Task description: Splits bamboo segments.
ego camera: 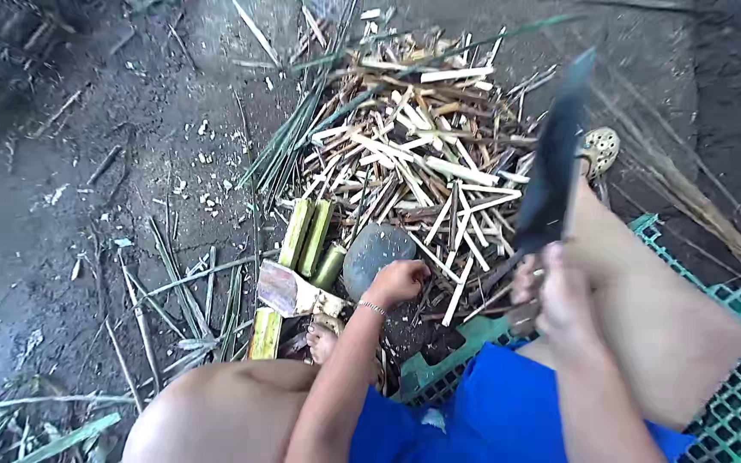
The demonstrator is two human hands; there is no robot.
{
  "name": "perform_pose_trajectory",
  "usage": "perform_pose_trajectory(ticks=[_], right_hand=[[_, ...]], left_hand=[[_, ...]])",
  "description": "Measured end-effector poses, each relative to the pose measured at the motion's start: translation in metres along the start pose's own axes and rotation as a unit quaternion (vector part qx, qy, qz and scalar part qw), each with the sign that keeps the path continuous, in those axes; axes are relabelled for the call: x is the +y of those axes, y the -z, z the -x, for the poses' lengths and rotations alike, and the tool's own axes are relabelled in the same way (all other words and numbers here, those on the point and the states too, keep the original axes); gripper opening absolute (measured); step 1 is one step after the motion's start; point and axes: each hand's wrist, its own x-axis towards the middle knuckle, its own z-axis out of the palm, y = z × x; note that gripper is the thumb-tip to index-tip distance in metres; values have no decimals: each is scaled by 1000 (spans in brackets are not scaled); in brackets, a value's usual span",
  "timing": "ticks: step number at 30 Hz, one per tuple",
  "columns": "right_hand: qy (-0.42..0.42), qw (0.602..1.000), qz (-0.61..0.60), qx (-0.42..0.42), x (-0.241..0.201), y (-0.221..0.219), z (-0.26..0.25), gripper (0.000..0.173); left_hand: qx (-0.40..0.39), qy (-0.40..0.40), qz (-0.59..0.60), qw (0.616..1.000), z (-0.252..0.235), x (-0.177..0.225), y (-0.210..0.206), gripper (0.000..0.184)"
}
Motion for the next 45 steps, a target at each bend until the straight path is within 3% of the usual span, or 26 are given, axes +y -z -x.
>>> perform_pose_trajectory(ticks=[2, 4, 9, 13, 17, 22, 27, 32, 35, 37, 39, 42, 43, 45], right_hand=[[46, 999, -27, 6, -12, 37, -5, 49], [73, 996, -45, 14, -17, 69, -10, 49], [56, 989, -131, 45, -10, 99, -12, 59], [48, 982, -182, 19, -9, 88, -9, 62], [30, 977, -210, -19, -6, 85, -7, 61], [10, 978, -205, -22, -3, 81, -6, 61], [6, 979, -205, -16, 0, 79, -5, 62], [-1, 973, -229, -16, -2, 78, -5, 64], [-8, 973, -232, -14, -1, 77, -5, 63], [-14, 973, -232, -15, 0, 77, -6, 62], [-21, 972, -234, -14, -1, 76, -4, 62], [-31, 970, -240, -5, -2, 72, -2, 61], [-35, 970, -241, -4, -2, 71, -2, 62], [-42, 968, -247, -2, -2, 70, -2, 63]], left_hand=[[-136, -28, -169, 976, -5, -1, -22, 35], [-242, -56, -280, 927, 3, -8, -47, 29], [-379, -126, -348, 848, 42, -54, -111, 19], [-397, -146, -376, 825, 48, -82, -135, 25], [-396, -102, -356, 840, 47, -94, -130, 28], [-371, -126, -348, 851, 52, -100, -130, 42], [-387, -120, -352, 844, 47, -101, -140, 31], [-368, -108, -338, 860, 38, -84, -129, 28], [-380, -56, -361, 850, 29, -43, -93, 27], [-354, -32, -346, 868, 22, -14, -55, 27], [-276, -28, -289, 916, 14, 8, -11, 26], [-24, -21, -126, 992, 2, 23, 33, 25], [85, -8, -62, 994, -5, 23, 35, 26], [214, 64, 68, 972, -22, 22, 22, 54]])
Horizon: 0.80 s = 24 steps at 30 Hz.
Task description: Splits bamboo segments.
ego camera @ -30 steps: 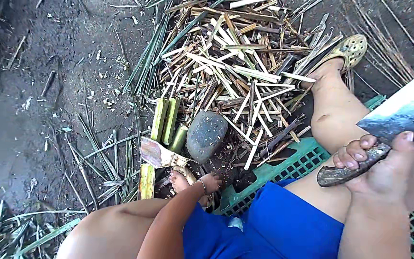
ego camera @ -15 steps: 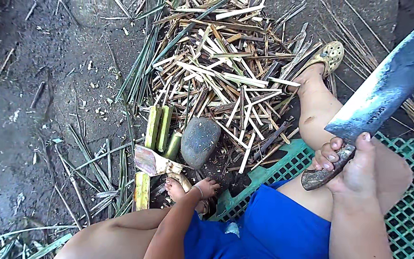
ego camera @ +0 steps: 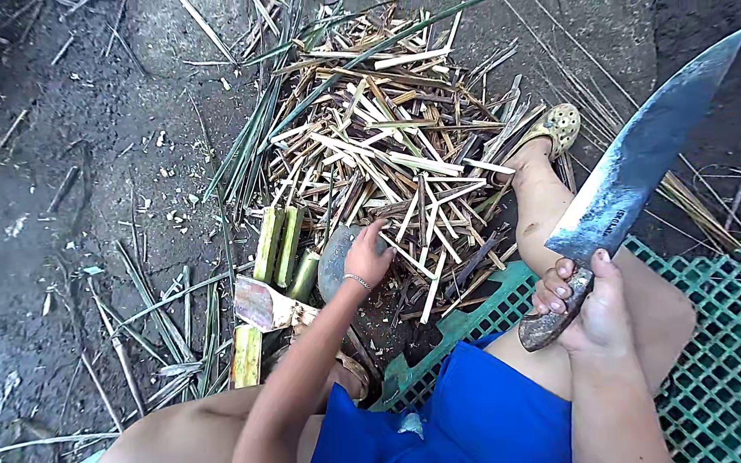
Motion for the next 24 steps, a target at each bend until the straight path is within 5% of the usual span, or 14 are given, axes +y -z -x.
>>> perform_pose_trajectory(ticks=[3, 7, 11, 15, 20, 24], right_hand=[[-2, 1000, -7, 4, 0, 1, -1, 63], [-9, 1000, -19, 7, -1, 0, -1, 63], [-19, 1000, -10, 20, 0, -2, -2, 62], [-22, 1000, -3, 3, 0, 4, -3, 63], [-18, 1000, 12, -19, -1, 5, -2, 67], [-10, 999, 28, -30, -2, 9, -4, 68]], left_hand=[[7, 156, 185, 970, 8, -18, -69, 67], [-142, 345, 164, 913, 49, -28, -158, 78], [-193, 360, 154, 900, 56, -29, -193, 39], [-146, 205, 230, 940, 28, 5, -154, 37], [-142, 108, 124, 976, -15, 28, -61, 52], [12, 61, 110, 992, -23, 6, 27, 41]])
